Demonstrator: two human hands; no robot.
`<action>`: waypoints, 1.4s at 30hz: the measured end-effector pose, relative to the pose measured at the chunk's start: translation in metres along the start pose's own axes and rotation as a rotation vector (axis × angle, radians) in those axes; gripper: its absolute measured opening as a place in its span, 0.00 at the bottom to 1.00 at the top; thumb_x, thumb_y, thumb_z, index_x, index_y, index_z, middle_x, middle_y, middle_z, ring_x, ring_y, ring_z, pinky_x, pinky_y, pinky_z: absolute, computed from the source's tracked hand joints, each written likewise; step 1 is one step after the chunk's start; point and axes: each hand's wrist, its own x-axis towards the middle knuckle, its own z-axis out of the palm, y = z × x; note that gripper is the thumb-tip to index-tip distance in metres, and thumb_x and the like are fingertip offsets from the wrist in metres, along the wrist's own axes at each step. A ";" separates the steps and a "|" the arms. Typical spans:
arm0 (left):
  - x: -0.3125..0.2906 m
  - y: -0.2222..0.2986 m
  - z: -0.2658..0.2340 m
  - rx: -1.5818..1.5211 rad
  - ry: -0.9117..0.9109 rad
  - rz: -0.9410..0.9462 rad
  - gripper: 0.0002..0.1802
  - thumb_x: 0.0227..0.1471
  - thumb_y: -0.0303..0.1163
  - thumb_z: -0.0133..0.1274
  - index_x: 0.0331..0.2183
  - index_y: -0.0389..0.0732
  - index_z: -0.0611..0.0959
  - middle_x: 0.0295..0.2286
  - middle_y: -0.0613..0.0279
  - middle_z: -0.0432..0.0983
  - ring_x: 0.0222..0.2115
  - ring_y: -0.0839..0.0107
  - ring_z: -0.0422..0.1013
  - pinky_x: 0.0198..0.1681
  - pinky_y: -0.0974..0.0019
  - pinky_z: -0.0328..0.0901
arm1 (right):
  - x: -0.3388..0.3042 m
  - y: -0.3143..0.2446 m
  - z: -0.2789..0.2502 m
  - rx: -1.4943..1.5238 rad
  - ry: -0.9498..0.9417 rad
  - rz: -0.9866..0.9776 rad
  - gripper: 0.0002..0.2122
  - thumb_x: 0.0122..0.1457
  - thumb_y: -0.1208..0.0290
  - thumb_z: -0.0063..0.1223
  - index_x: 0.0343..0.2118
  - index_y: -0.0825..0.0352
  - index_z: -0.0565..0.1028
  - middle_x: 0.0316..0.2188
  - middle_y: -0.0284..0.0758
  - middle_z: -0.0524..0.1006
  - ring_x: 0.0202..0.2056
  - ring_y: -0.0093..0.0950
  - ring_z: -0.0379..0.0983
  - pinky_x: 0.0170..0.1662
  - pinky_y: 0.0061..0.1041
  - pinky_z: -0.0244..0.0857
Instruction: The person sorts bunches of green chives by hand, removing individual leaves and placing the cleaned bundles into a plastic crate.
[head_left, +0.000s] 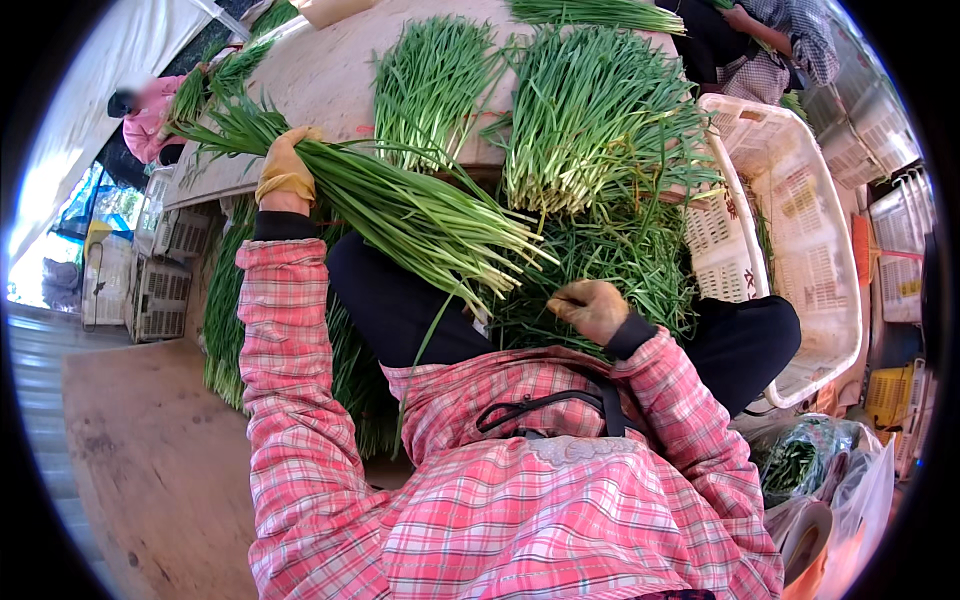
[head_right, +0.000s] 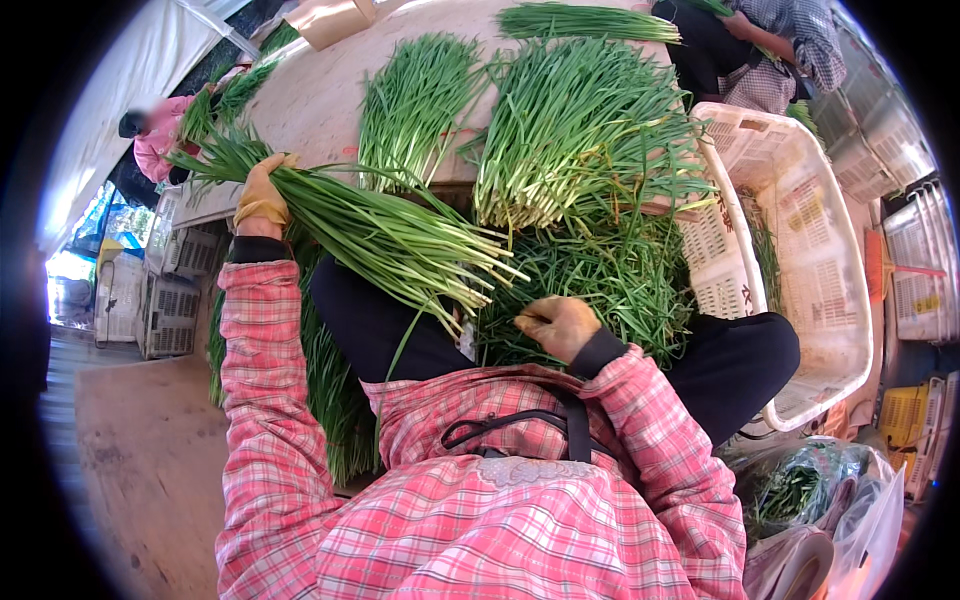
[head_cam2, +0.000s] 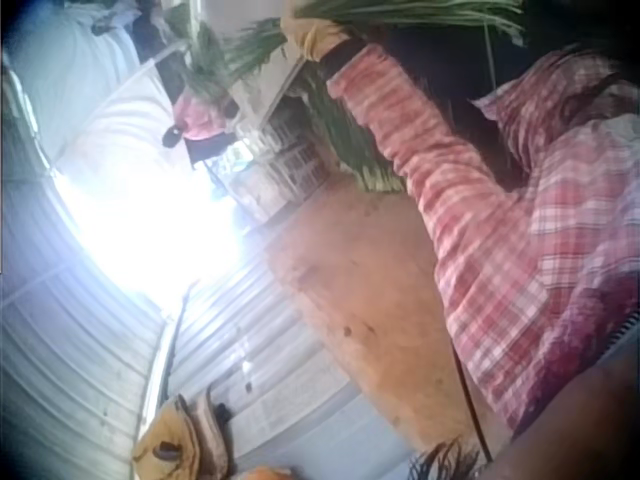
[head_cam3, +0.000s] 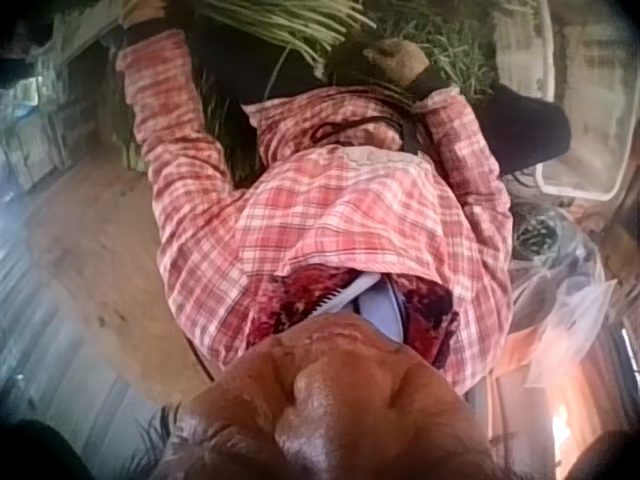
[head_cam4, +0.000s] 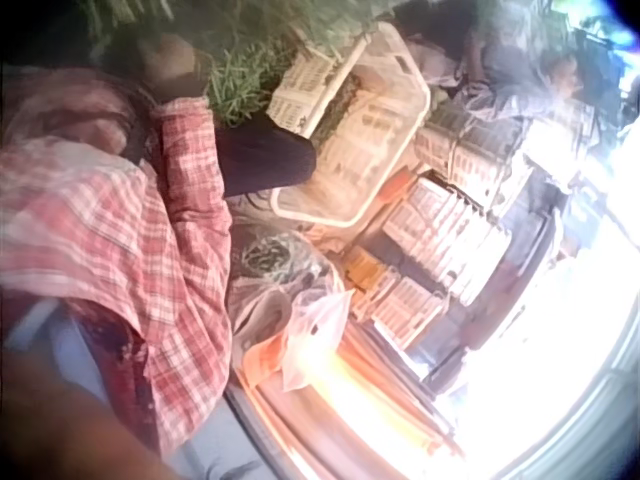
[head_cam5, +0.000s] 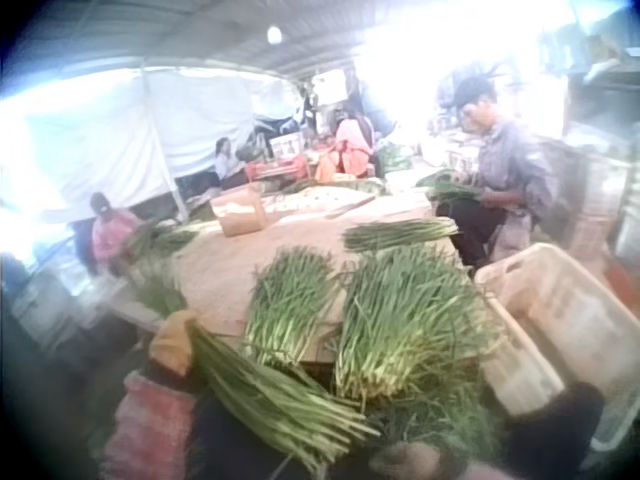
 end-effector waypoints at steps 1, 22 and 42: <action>0.002 0.003 -0.004 -0.002 -0.005 -0.009 0.12 0.51 0.34 0.47 0.27 0.35 0.79 0.24 0.58 0.77 0.22 0.64 0.72 0.29 0.65 0.67 | 0.004 -0.011 0.002 -0.134 0.024 -0.043 0.17 0.53 0.60 0.56 0.39 0.69 0.76 0.34 0.46 0.77 0.34 0.38 0.74 0.39 0.31 0.67; -0.052 -0.018 -0.085 0.295 0.142 0.063 0.18 0.57 0.36 0.38 0.37 0.38 0.81 0.33 0.56 0.79 0.33 0.60 0.73 0.41 0.61 0.66 | 0.013 -0.050 0.008 -0.237 0.310 -0.676 0.12 0.53 0.75 0.53 0.41 0.64 0.76 0.23 0.35 0.76 0.20 0.26 0.70 0.23 0.24 0.64; -0.084 -0.008 -0.092 -0.198 0.444 -0.023 0.15 0.57 0.32 0.40 0.39 0.37 0.78 0.36 0.56 0.77 0.31 0.62 0.73 0.36 0.59 0.69 | 0.049 -0.080 0.028 -0.489 0.414 -0.528 0.10 0.55 0.62 0.51 0.23 0.62 0.74 0.21 0.39 0.71 0.22 0.38 0.70 0.24 0.36 0.62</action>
